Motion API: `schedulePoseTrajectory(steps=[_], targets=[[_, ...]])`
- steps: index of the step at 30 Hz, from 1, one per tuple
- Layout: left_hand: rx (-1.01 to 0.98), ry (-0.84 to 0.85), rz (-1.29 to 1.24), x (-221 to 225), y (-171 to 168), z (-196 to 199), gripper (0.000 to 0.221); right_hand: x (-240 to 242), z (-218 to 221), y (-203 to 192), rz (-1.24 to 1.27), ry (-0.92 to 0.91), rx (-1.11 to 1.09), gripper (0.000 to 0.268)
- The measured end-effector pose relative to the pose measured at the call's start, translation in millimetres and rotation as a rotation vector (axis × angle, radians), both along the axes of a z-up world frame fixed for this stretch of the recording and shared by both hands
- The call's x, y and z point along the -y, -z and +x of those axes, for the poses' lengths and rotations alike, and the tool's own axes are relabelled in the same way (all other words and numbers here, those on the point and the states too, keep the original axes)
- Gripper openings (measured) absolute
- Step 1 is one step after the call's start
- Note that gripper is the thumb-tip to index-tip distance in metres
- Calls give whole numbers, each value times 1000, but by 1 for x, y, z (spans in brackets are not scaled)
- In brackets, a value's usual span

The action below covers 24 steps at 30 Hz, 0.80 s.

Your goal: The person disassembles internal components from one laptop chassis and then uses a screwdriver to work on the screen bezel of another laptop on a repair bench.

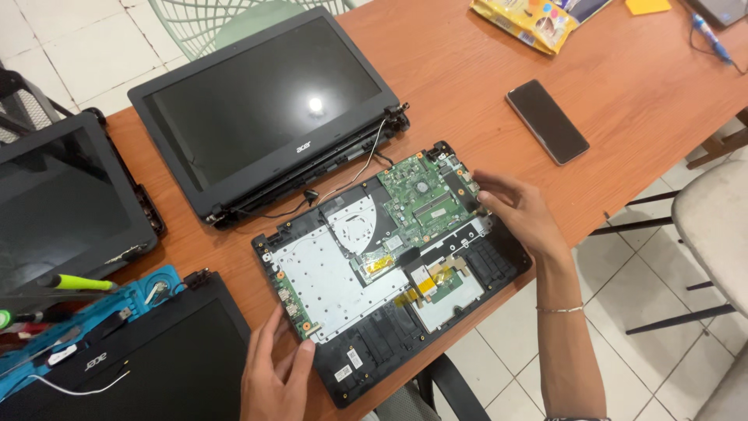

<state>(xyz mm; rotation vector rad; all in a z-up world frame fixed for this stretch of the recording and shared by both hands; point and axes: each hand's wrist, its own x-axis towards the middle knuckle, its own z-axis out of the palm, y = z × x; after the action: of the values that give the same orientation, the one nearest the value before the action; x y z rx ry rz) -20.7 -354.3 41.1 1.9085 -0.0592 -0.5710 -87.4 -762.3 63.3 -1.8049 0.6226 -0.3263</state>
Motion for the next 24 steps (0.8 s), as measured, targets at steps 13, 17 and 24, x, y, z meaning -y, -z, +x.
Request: schedulePoseTrajectory(steps=[13,17,24], targets=[[-156,-97,-340,-24,68,-4,65,13,-3,4,501,-184,217,63],[-136,-117,-337,-25,72,-4,65,9,1,-2,495,-182,197,63],[-80,-198,-484,-32,74,-2,64,3,9,-1,578,-185,243,61]])
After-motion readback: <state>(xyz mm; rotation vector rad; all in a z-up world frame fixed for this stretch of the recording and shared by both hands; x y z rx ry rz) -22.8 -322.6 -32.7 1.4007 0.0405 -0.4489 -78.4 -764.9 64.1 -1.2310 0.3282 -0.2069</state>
